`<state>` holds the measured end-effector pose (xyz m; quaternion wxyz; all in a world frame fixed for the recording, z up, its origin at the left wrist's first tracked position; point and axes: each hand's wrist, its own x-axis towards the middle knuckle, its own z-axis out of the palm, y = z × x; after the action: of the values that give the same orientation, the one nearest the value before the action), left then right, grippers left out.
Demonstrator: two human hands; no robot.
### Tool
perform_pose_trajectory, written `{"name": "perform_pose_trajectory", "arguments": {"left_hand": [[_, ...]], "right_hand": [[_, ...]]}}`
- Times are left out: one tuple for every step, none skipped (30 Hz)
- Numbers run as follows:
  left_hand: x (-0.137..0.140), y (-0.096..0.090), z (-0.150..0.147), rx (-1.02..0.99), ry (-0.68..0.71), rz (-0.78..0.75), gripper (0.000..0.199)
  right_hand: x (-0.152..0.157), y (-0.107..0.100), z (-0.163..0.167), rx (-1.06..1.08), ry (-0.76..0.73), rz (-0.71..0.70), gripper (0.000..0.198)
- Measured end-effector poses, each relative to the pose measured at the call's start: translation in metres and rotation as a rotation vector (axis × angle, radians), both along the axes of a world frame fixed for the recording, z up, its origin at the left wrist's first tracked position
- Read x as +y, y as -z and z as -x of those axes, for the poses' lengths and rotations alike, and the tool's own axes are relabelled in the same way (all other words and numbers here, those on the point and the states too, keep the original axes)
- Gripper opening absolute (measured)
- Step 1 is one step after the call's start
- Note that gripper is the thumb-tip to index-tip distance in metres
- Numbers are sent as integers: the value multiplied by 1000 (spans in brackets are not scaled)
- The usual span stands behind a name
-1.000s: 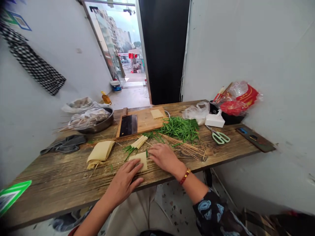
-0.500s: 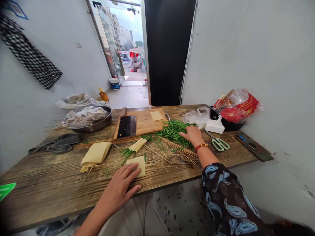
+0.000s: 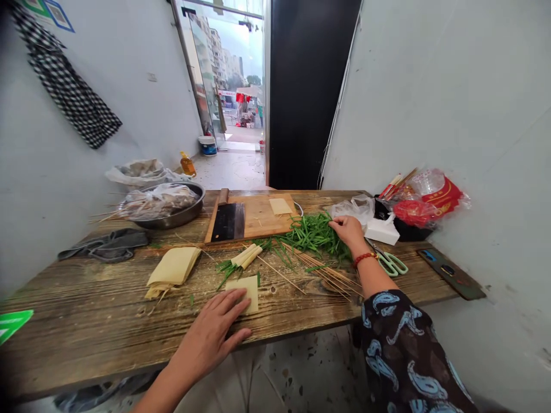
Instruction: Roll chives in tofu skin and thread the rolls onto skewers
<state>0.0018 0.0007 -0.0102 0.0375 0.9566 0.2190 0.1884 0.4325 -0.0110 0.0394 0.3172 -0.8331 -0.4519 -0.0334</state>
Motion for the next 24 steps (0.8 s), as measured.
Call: {"name": "perform_pose_trajectory", "arguments": {"left_hand": [[0, 0, 0, -5, 3, -4, 44], [0, 0, 0, -10, 5, -5, 45], [0, 1, 0, -14, 4, -4, 45], [0, 1, 0, -19, 2, -2, 45], [-1, 1, 1, -23, 0, 2, 45], [-1, 1, 1, -24, -1, 7, 45], [-1, 0, 1, -26, -3, 10, 44], [-1, 0, 1, -26, -5, 13, 44], [-1, 0, 1, -26, -5, 14, 44], [-2, -1, 1, -26, -5, 14, 44], [-2, -1, 1, -25, -7, 13, 44], [-2, -1, 1, -24, -7, 10, 44], [-2, 0, 1, -23, -9, 4, 44], [-2, 0, 2, -22, -10, -4, 44], [-2, 1, 2, -22, -13, -12, 45], [-2, 2, 2, -23, -13, -20, 45], [-2, 2, 2, -25, -11, -26, 44], [-1, 3, 2, -28, -9, -28, 44], [-1, 3, 2, -32, -6, -27, 44], [0, 3, 2, -34, -2, -22, 44], [0, 3, 1, -34, 1, -15, 44], [0, 3, 1, -31, 0, -5, 44], [-1, 2, 1, -26, -2, 7, 44], [-2, 0, 1, -20, -7, 21, 44]], "right_hand": [[1, -1, -2, 21, -2, -46, 30], [2, -2, -3, 43, 1, -93, 32], [4, -2, -5, 64, 6, -140, 34], [6, -3, -6, 84, 11, -183, 36], [7, -3, -7, 102, 12, -219, 36], [9, -4, -8, 118, 10, -248, 35], [10, -5, -10, 131, 7, -274, 33], [12, -6, -11, 143, 5, -298, 31], [13, -8, -13, 153, 5, -324, 31], [15, -10, -15, 163, 4, -352, 32], [17, -12, -16, 174, -1, -380, 34], [18, -14, -18, 185, -12, -406, 36], [20, -16, -19, 195, -31, -426, 38], [22, -17, -20, 204, -57, -439, 39], [23, -18, -20, 213, -85, -446, 38], [25, -19, -21, 219, -114, -445, 38], [26, -19, -21, 225, -138, -440, 37], [27, -19, -21, 229, -157, -429, 36], [28, -19, -20, 230, -171, -414, 36], [28, -18, -20, 228, -179, -397, 35], [29, -18, -19, 223, -182, -377, 35], [29, -18, -19, 212, -181, -356, 34], [29, -17, -17, 197, -179, -335, 33], [29, -17, -16, 176, -178, -317, 31]]}}
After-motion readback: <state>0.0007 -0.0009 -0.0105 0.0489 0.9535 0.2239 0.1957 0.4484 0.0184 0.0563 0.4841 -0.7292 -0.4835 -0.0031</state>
